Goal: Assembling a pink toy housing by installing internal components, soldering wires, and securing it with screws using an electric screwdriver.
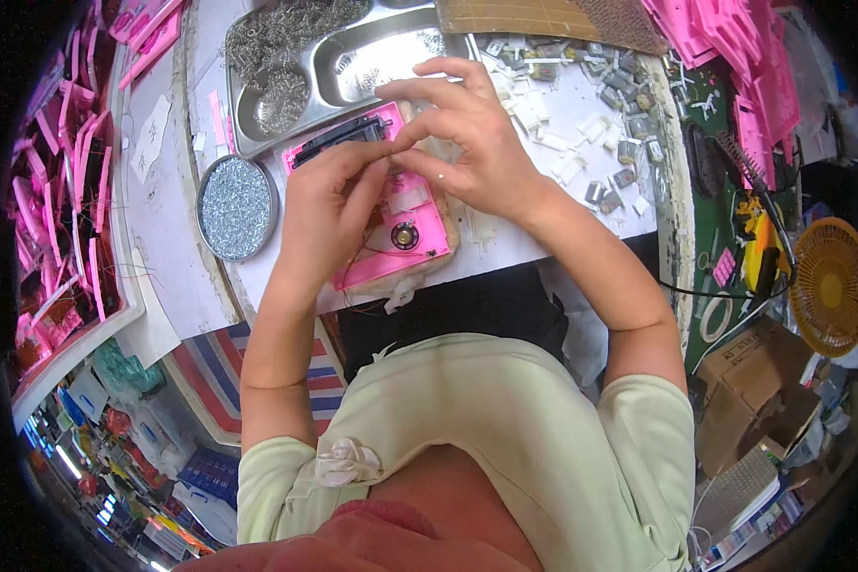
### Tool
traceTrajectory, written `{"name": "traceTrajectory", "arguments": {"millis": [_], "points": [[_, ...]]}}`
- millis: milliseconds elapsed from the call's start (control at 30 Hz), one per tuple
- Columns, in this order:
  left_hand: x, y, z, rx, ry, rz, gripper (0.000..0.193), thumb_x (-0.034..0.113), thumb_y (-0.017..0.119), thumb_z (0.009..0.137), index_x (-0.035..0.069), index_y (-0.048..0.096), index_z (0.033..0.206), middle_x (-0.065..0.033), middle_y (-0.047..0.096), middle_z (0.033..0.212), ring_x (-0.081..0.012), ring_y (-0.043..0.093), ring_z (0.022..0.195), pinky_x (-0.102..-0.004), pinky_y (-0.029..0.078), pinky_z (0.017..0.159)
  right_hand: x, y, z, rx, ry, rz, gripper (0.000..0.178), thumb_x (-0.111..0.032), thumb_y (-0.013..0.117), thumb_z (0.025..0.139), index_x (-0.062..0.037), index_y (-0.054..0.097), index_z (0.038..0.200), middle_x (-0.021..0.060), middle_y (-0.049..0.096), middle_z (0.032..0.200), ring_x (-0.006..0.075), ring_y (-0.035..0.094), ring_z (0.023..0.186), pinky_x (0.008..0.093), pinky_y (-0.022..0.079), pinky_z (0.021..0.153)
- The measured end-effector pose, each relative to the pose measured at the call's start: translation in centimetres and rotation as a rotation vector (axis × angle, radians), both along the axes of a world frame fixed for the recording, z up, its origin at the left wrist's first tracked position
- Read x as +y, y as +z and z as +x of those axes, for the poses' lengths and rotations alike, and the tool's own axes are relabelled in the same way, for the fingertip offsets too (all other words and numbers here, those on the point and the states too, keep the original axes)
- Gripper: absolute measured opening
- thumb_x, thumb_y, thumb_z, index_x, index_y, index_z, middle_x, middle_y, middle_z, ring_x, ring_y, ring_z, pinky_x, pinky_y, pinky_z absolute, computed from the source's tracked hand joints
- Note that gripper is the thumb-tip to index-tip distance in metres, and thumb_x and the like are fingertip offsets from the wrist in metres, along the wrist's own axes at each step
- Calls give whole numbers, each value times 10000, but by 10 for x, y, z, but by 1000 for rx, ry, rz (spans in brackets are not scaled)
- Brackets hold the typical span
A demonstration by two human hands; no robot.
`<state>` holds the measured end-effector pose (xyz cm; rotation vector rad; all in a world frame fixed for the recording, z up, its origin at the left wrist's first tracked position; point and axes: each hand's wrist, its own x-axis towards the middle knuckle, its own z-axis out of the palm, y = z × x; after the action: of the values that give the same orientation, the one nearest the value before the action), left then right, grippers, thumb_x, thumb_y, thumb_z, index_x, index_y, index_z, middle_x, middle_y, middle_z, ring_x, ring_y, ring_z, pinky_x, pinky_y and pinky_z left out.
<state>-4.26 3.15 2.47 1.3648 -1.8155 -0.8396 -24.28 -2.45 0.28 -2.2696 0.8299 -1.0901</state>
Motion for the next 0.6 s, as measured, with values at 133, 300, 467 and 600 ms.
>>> {"name": "traceTrajectory", "arguments": {"millis": [133, 300, 467, 600], "points": [[-3, 8, 4, 149, 24, 304, 130, 41, 643, 946, -23, 732, 1016, -114, 723, 817, -177, 702, 697, -308, 554, 634, -5, -5, -3, -3, 31, -40, 246, -149, 822, 749, -114, 730, 974, 59, 684, 1284, 332, 504, 1262, 454, 384, 1077], [4, 1, 13, 146, 67, 286, 134, 20, 636, 965, -46, 723, 1042, -85, 749, 873, -116, 715, 781, -252, 579, 712, 33, 15, -74, -47, -193, 142, 393, -58, 784, 769, -77, 683, 1148, 95, 691, 1244, 305, 561, 1206, 414, 431, 1046], [11, 1, 8, 100, 167, 254, 112, 61, 676, 951, -10, 717, 1028, -69, 722, 833, -121, 683, 730, -242, 537, 668, 127, 9, -228, -481, -946, 480, 374, -77, 682, 935, 3, 575, 1284, 106, 706, 1073, 164, 649, 943, 288, 506, 857], [21, -13, 9, 336, 197, 196, 100, 16, 624, 986, -48, 678, 1041, -87, 714, 847, -125, 688, 714, -251, 573, 615, 134, 22, -273, -879, -1119, 489, 560, -131, 682, 958, -10, 423, 1439, 65, 670, 968, 120, 629, 830, 271, 531, 702]]}}
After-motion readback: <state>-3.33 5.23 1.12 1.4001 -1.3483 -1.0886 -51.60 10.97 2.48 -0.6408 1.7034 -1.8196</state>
